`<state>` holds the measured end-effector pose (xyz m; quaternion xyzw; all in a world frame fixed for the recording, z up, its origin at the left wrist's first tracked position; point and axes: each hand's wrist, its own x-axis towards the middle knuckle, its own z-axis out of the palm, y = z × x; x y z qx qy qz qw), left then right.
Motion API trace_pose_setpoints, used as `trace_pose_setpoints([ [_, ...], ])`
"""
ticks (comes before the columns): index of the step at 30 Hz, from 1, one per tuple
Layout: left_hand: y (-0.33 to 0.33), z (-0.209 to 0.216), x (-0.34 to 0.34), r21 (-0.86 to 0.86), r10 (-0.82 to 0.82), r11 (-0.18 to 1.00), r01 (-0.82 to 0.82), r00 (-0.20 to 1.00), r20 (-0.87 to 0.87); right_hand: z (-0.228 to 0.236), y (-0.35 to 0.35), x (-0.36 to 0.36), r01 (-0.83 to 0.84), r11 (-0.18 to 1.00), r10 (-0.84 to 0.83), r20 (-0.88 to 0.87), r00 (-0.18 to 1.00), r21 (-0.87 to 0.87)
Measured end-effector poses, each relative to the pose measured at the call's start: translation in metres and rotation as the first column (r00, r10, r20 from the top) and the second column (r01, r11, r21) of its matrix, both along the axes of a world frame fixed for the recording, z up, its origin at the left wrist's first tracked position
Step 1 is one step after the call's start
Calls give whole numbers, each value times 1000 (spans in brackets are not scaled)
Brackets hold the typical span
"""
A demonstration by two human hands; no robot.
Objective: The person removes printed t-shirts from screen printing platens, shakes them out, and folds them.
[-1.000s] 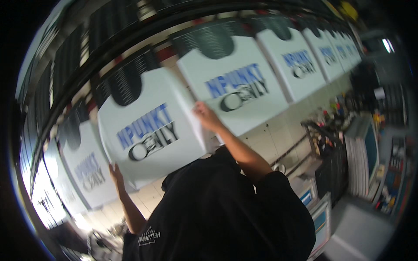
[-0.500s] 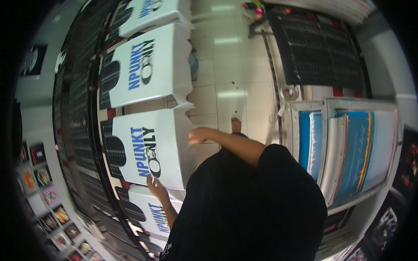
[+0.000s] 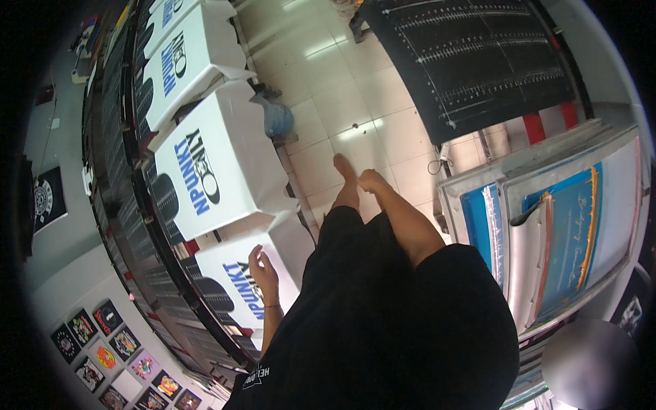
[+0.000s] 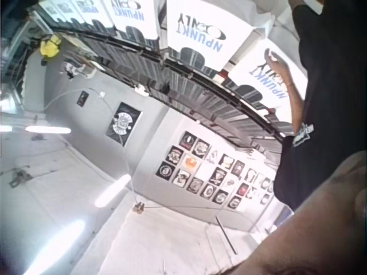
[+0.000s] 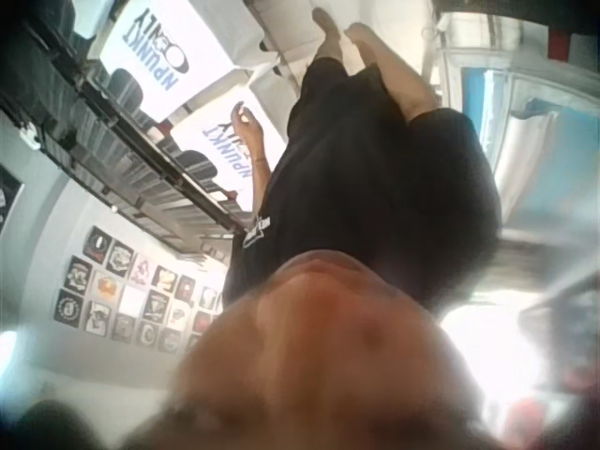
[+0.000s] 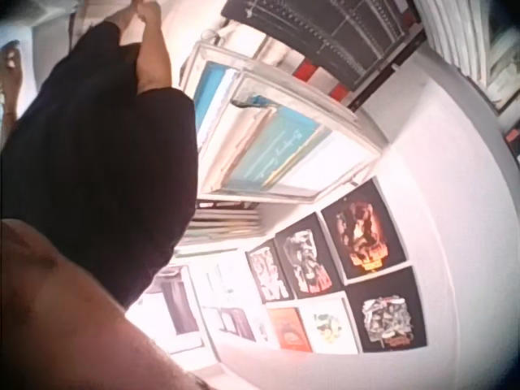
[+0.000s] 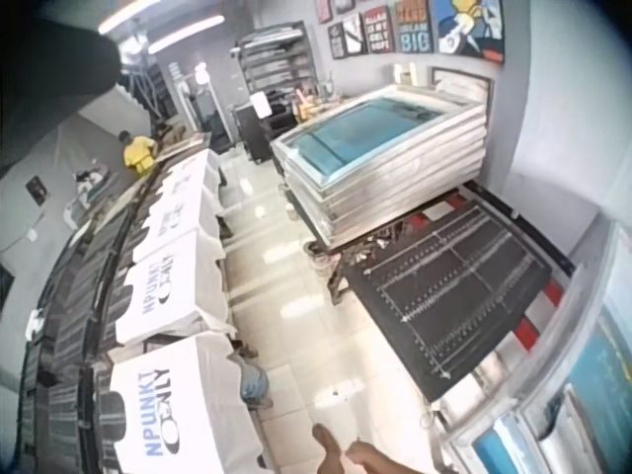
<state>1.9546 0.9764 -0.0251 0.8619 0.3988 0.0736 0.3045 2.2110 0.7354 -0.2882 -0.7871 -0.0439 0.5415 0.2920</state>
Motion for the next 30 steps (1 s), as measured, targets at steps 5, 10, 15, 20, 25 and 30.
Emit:
trace_pose_setpoints([
  [5, 64, -9, 99, 268, -168, 953, 144, 983, 70, 2, -3, 48, 22, 996, -29, 82, 996, 86],
  [10, 122, -23, 196, 302, -274, 928, 218, 949, 154, 24, 1, 106, 208, 978, -208, -46, 977, 10],
  [15, 161, -30, 274, 312, -396, 890, 333, 903, 165, 65, 29, 172, 376, 926, -375, -31, 926, 34],
  [20, 174, 25, 381, 12, -358, 915, 403, 800, 480, 67, 57, 245, 269, 963, -269, -22, 963, 10],
  [25, 203, 217, 470, 282, -797, 365, 887, 142, 587, 84, 123, 332, 353, 935, -354, -25, 935, -45],
  [30, 246, 323, 537, 806, -775, -54, 589, -534, 338, 43, 200, 460, 254, 960, -252, -29, 967, 118],
])
